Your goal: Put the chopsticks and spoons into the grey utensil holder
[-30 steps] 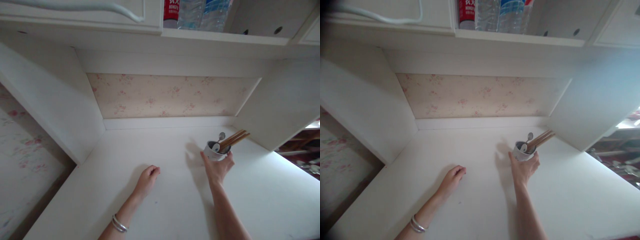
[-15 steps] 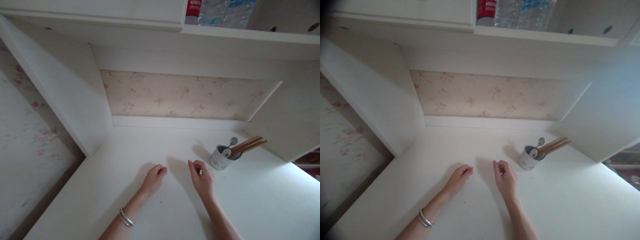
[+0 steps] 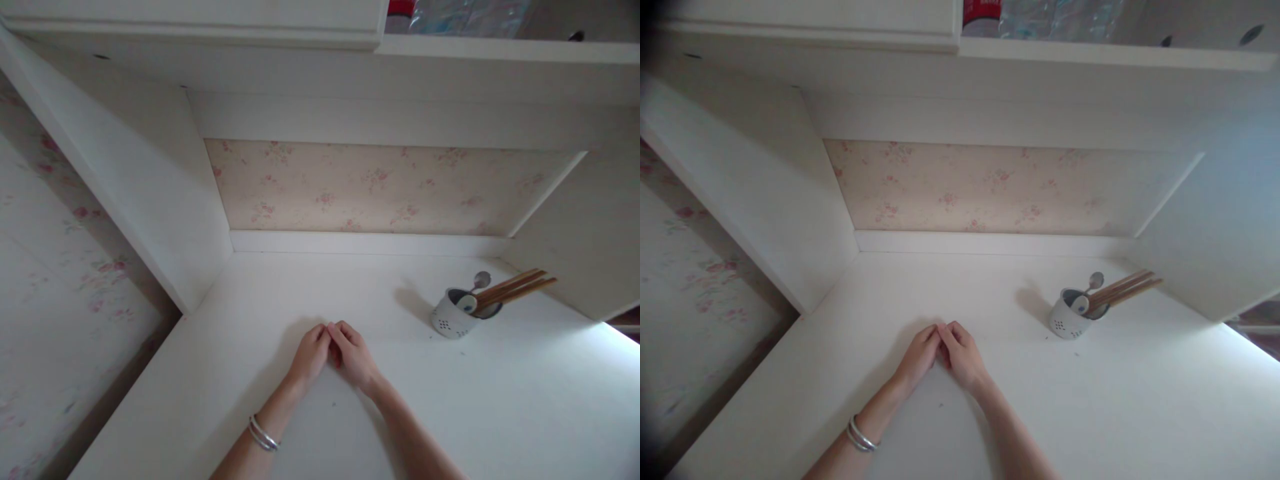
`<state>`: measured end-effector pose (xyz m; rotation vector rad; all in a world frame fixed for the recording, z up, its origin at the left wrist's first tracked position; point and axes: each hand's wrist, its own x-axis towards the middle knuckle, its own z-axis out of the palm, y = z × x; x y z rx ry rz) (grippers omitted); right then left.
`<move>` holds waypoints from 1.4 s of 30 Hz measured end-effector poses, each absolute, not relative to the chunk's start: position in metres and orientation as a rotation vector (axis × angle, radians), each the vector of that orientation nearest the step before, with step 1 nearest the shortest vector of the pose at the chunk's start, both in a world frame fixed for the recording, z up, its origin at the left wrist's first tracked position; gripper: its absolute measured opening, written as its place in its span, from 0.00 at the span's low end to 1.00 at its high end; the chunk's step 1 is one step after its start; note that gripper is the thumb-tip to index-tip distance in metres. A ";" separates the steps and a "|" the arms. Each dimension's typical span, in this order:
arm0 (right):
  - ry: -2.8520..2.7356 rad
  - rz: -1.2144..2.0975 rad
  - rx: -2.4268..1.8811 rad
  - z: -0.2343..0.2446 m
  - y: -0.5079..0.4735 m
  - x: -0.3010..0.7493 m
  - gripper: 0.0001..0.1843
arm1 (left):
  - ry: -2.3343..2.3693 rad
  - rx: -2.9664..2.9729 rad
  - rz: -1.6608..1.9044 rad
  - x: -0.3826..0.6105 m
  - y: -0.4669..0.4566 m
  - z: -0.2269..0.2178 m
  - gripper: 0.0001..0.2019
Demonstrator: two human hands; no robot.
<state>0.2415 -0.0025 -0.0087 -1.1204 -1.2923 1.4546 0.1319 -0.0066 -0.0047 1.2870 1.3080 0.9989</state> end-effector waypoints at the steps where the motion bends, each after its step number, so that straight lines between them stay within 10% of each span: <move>1: -1.308 1.447 -1.111 -0.011 -0.003 0.244 0.24 | 1.305 1.330 1.000 0.132 -0.007 -0.006 0.19; 42: -1.368 1.392 -1.099 -0.013 -0.008 0.250 0.24 | 1.316 1.427 0.995 0.132 -0.008 -0.014 0.19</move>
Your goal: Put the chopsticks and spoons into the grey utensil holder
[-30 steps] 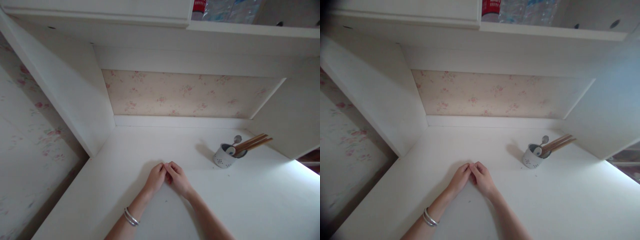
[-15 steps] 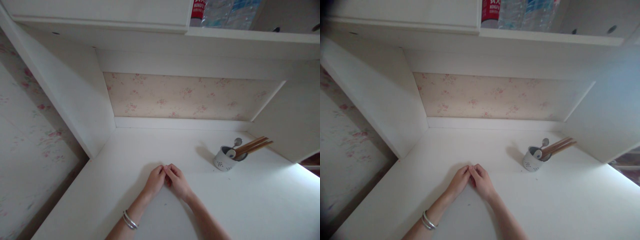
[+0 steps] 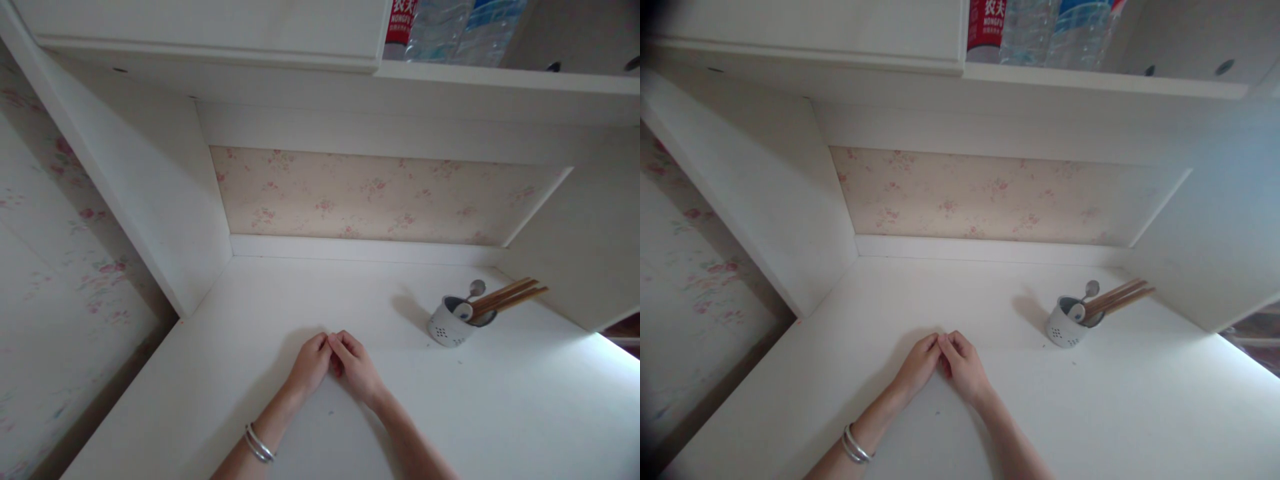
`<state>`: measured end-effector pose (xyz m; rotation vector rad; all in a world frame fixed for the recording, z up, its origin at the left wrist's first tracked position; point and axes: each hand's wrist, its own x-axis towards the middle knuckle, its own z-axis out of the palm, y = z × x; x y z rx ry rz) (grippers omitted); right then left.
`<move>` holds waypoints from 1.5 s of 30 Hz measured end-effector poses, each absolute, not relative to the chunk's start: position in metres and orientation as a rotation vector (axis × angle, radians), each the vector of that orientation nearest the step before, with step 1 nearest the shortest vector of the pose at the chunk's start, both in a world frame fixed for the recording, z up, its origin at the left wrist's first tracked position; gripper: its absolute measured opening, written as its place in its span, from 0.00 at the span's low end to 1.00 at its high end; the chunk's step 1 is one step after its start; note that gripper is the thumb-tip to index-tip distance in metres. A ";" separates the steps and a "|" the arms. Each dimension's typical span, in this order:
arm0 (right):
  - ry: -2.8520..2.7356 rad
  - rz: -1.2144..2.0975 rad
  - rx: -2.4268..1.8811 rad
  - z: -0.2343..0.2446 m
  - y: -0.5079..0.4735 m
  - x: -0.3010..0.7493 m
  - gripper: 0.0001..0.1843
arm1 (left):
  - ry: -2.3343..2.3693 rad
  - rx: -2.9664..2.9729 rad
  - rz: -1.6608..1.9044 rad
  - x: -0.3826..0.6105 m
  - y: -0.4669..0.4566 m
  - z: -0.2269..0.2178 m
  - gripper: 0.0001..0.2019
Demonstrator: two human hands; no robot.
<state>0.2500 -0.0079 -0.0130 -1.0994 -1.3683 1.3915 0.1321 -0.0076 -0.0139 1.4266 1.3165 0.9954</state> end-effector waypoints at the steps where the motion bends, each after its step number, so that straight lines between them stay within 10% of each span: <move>1: -1.368 1.393 -1.100 -0.013 -0.008 0.250 0.24 | 1.316 1.428 0.996 0.132 -0.008 -0.014 0.19; 45: -1.397 1.377 -1.120 -0.015 -0.007 0.250 0.23 | 1.326 1.485 0.991 0.131 -0.006 -0.020 0.19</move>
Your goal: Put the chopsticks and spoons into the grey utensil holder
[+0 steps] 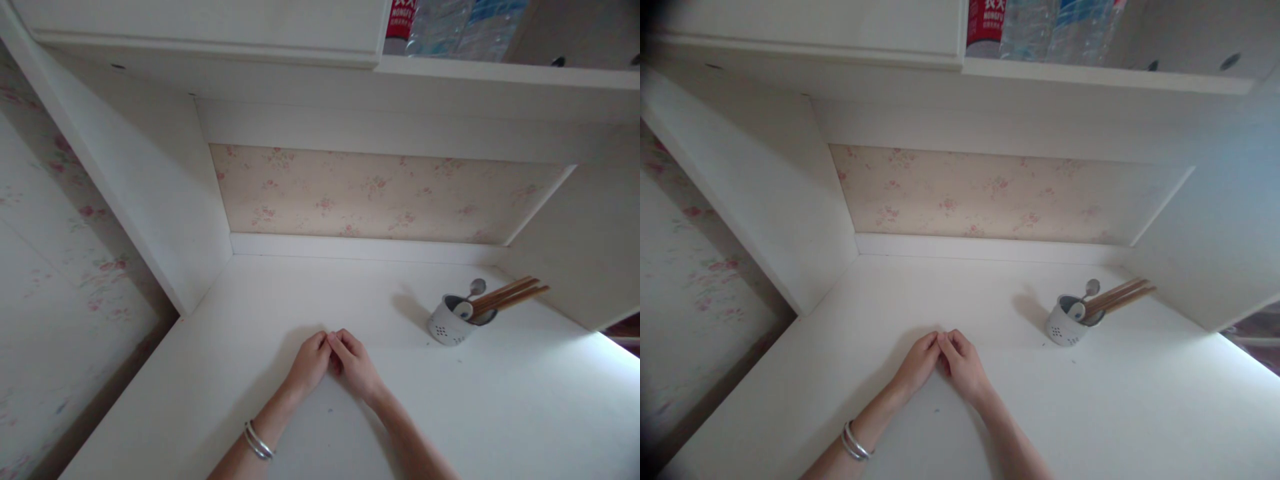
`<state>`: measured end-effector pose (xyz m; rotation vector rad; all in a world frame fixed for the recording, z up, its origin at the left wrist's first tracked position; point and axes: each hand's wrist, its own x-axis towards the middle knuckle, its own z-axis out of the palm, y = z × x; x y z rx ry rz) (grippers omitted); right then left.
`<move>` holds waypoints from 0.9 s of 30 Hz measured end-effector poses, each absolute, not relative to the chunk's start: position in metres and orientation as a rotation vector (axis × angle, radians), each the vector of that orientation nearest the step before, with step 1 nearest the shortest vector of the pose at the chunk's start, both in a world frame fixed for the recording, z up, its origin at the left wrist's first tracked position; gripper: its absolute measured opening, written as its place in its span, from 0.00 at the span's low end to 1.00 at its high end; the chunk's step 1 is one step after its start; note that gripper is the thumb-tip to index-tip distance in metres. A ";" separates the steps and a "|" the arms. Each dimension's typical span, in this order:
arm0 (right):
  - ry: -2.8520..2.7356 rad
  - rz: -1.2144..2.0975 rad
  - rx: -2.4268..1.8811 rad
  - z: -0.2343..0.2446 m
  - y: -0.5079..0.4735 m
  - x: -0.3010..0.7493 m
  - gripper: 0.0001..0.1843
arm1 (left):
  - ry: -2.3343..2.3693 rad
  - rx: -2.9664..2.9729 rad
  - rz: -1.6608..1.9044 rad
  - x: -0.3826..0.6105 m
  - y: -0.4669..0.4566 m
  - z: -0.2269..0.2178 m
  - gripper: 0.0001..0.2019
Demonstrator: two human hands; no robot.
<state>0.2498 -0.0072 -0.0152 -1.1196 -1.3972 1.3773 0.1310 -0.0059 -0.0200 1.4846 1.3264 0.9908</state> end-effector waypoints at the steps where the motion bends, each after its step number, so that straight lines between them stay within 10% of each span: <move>1: -1.399 1.373 -1.119 -0.015 -0.007 0.250 0.23 | 1.325 1.482 0.991 0.131 -0.006 -0.019 0.19; 27: -1.425 1.350 -1.132 -0.014 -0.009 0.251 0.23 | 1.302 1.451 0.976 0.132 -0.008 -0.013 0.19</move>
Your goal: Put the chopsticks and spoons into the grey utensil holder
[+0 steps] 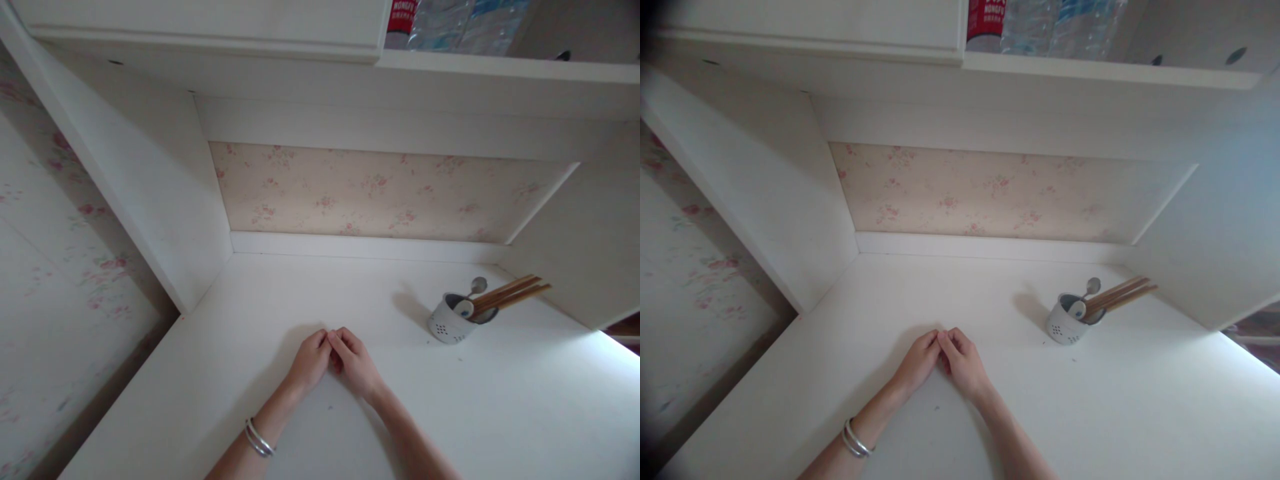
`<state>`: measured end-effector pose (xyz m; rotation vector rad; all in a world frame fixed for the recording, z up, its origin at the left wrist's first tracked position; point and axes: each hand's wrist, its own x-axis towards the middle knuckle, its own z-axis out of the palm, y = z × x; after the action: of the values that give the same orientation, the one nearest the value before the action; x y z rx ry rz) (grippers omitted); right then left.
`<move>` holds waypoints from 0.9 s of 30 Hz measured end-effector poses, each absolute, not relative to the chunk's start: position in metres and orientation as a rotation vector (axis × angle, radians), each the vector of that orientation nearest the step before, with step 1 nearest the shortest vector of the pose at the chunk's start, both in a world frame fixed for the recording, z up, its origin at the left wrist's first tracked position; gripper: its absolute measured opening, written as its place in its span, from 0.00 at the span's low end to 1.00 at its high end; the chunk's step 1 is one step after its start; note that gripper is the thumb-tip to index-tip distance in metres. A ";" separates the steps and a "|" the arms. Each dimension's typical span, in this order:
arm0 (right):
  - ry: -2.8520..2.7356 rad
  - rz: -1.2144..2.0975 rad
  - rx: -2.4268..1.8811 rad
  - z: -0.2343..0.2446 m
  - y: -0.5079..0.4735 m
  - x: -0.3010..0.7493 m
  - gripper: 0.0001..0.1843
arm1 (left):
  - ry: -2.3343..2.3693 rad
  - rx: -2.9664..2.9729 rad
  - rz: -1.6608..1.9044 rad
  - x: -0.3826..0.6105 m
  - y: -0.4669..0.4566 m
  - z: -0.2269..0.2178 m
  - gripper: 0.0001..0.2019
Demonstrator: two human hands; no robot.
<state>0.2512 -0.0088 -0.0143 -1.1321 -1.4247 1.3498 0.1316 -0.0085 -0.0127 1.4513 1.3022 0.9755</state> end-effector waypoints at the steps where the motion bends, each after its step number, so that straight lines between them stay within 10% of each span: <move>1: -1.427 1.347 -1.130 -0.014 -0.009 0.251 0.23 | 1.302 1.450 0.978 0.132 -0.008 -0.012 0.19; 27: -1.486 1.244 -1.183 -0.009 -0.010 0.252 0.23 | 1.294 1.449 0.973 0.132 -0.008 -0.015 0.19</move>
<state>0.2516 -0.0099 -0.0091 -1.1833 -1.4864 1.2442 0.1319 -0.0082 -0.0147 1.4487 1.2941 0.9726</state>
